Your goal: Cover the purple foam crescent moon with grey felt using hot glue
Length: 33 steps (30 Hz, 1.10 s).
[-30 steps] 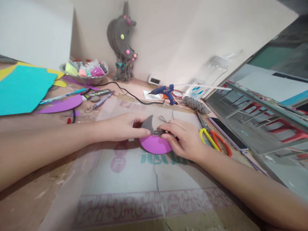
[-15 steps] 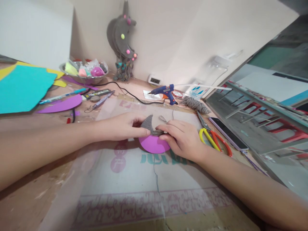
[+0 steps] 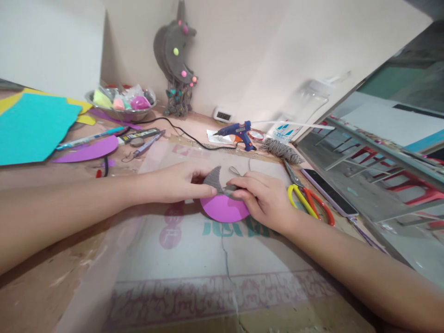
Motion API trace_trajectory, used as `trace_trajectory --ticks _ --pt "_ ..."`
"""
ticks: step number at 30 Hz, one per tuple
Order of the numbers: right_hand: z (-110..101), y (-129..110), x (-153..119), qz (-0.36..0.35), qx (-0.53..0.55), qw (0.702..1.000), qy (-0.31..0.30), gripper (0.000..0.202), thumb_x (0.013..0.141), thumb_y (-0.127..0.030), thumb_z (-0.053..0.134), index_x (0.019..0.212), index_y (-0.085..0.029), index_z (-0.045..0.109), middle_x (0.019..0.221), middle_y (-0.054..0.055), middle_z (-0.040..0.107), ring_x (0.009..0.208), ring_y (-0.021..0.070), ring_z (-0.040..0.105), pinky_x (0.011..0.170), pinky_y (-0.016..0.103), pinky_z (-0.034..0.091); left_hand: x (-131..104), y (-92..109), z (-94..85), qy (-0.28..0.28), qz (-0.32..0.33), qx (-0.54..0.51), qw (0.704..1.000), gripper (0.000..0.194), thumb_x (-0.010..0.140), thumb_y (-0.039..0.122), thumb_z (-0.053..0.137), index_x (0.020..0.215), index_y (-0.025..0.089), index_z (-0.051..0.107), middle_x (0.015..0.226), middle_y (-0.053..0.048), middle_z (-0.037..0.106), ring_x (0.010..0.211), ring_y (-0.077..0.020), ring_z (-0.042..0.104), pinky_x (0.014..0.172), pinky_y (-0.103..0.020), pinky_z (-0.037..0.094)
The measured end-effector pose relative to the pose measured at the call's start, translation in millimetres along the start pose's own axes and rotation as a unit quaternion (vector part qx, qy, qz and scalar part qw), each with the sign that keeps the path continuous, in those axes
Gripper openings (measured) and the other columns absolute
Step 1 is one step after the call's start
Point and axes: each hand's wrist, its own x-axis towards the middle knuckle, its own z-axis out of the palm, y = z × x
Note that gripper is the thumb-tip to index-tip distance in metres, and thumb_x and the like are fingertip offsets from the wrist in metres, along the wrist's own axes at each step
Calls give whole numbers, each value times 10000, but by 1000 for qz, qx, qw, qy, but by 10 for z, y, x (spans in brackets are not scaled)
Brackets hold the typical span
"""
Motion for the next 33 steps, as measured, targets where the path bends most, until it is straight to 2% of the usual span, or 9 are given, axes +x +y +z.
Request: trace_trajectory --ticks 5,8,10,13,18,26,33 --pt "-28 -17 -7 60 60 996 29 245 905 -307 457 1012 -131 588 836 65 635 702 138 557 641 264 437 -1 -12 7 3 6 -10 1000 127 809 256 505 815 152 577 720 38 515 655 -87 472 585 -195 370" --pt "-40 -67 18 89 70 993 6 246 821 -358 590 951 -150 608 770 35 624 639 129 531 597 257 419 -6 -19 10 7 1 12 1000 144 809 277 505 766 149 557 697 41 492 635 -84 459 564 -193 361" --pt "-37 -118 43 127 95 987 -23 188 784 -316 632 896 -165 626 741 20 626 633 125 535 585 249 411 -7 -13 16 8 -5 31 999 157 807 290 503 766 149 558 706 37 503 649 -90 471 571 -197 367" --pt "-8 -191 89 197 171 964 -61 66 777 -220 610 822 -180 636 728 0 634 649 115 555 579 228 412 -4 13 34 7 -16 57 998 163 801 290 500 788 149 580 720 31 537 668 -99 497 580 -200 374" --pt "42 -232 160 289 271 913 -97 123 779 -288 602 728 -178 623 651 -21 592 600 100 519 525 211 395 -1 34 61 8 -8 61 998 175 802 288 490 826 157 604 726 35 565 682 -101 518 587 -189 384" --pt "-12 -249 185 330 337 873 -123 105 779 -249 551 728 -168 592 636 -35 531 555 72 438 500 200 355 -6 22 52 4 -12 42 999 190 809 275 481 867 154 616 782 23 580 733 -112 524 632 -196 408" --pt "-4 -220 175 311 358 873 -118 110 790 -246 527 765 -162 593 678 -21 556 621 86 478 556 199 392 -4 1 39 4 -2 33 999 167 811 251 466 838 157 601 746 32 550 694 -98 500 613 -191 397"
